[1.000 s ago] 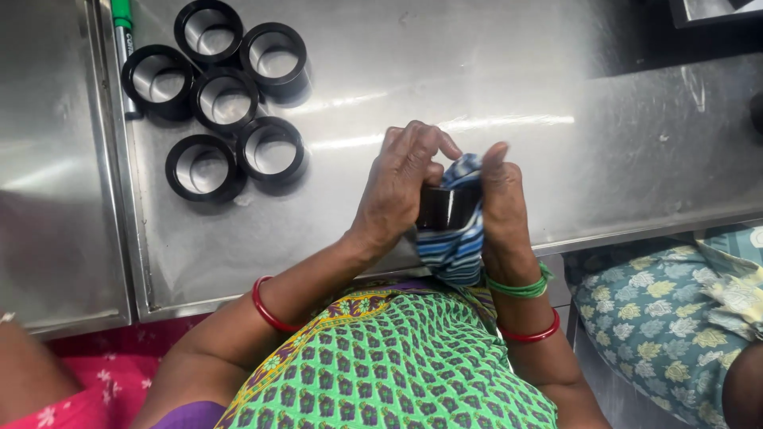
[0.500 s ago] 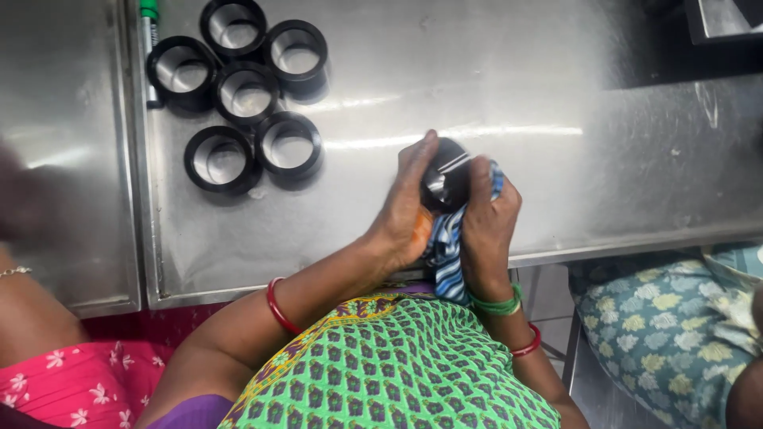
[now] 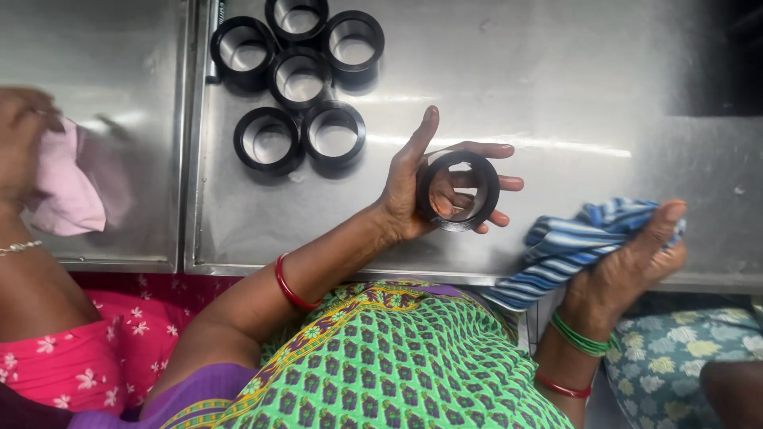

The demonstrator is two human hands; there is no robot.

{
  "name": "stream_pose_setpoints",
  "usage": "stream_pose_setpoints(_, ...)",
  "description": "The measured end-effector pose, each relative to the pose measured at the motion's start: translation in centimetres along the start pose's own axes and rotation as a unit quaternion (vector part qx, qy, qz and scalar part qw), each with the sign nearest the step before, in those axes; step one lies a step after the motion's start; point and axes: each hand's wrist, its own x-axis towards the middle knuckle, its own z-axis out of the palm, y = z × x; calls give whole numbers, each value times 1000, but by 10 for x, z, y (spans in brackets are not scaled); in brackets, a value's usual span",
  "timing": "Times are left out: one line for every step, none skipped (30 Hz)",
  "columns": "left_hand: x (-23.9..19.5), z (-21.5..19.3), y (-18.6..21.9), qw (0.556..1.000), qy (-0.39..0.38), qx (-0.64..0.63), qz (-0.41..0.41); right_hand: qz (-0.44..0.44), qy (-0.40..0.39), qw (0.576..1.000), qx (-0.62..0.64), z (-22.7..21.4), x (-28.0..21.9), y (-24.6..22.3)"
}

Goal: Cleaning black metal cylinders with a cloth and marking them with a green pen on an industrial workbench.

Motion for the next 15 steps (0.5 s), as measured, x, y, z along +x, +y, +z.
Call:
stream_pose_setpoints(0, -3, 4, 1000, 2, 2, 3, 0, -3, 1000, 4, -11, 1, 9)
stream_pose_setpoints(0, -6, 6, 1000, -24, 2, 8, -9, 14, 1000, -4, -24, 1, 18)
stream_pose_setpoints(0, -10, 9, 999, -50, 1, 12, -17, 31, 999, -12, -35, 2, 28)
stream_pose_setpoints(0, -11, 12, 999, -48, -1, 11, -15, 32, 999, -13, -30, -1, 27)
stream_pose_setpoints(0, -12, 13, 999, -48, -2, 12, -2, 26, 999, -27, -25, -3, 26)
stream_pose_setpoints(1, -12, 14, 999, -49, -4, 12, 9, 21, 999, -43, -21, -5, 25)
stream_pose_setpoints(1, -12, 13, 999, -48, -6, 9, 11, 23, 999, -45, -19, -8, 26)
stream_pose_setpoints(2, -13, 13, 999, -32, 6, 26, 19, 14, 998, -57, -16, -9, 27)
stream_pose_setpoints(2, -13, 14, 999, -15, 17, 42, 26, 5, 997, -70, -13, -11, 27)
stream_pose_setpoints(2, -12, 14, 999, -18, 15, 39, 25, 8, 997, -73, -11, -12, 29)
stream_pose_setpoints(2, -12, 14, 998, 7, 33, 48, 30, -2, 993, -114, -9, -14, 31)
stream_pose_setpoints(1, -12, 15, 996, 31, 52, 58, 36, -14, 987, -155, -6, -14, 33)
stream_pose_setpoints(3, -12, 13, 997, 29, 50, 56, 35, -12, 987, -158, 5, -18, 26)
stream_pose_setpoints(3, -13, 11, 993, 53, 73, 79, 14, -64, 975, -211, 16, -23, 20)
stream_pose_setpoints(3, -14, 9, 987, 78, 95, 102, -7, -116, 958, -262, 28, -28, 15)
